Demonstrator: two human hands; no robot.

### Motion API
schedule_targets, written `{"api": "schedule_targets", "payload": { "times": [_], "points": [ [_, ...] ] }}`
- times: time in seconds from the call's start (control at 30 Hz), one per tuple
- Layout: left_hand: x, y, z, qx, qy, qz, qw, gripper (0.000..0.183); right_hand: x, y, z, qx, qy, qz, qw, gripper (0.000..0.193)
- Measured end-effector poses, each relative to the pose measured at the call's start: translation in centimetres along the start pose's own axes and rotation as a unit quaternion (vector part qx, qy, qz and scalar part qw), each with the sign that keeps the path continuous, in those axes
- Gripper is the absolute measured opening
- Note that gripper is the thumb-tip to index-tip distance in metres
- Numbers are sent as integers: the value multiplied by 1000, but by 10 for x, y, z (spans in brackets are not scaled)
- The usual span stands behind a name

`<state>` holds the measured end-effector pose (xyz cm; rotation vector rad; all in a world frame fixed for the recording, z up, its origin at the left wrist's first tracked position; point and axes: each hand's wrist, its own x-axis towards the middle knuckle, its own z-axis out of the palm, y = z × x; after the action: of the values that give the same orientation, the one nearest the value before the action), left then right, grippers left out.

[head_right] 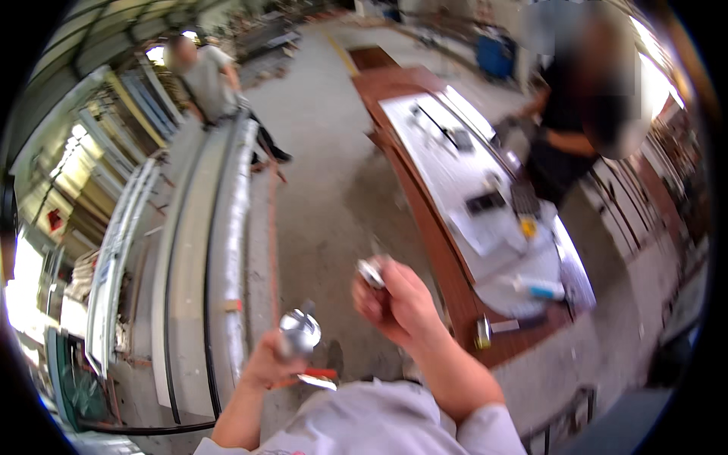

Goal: The person assembles a large window frame by positioning a glass pane, applying a black rubber seal along the edges, and using a caulking gun to apply sealant.

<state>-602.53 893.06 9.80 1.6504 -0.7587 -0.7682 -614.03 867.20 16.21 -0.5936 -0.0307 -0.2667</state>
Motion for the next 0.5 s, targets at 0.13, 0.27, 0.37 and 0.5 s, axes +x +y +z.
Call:
{"api": "schedule_targets", "payload": {
  "times": [0.13,0.27,0.37,0.5],
  "points": [
    [-9,23,0,53,-29,52,997,27,-13,20,-32,49,67,47,995,27],
    [-16,-11,-13,58,8,35,998,27,-15,73,-82,5,197,133,971,20],
    [-24,-9,-10,66,59,49,995,27,-42,110,-139,-14,299,198,933,25],
    [-42,-6,0,-11,156,-3,988,19,-72,163,-215,-97,383,334,855,38]
  ]
}}
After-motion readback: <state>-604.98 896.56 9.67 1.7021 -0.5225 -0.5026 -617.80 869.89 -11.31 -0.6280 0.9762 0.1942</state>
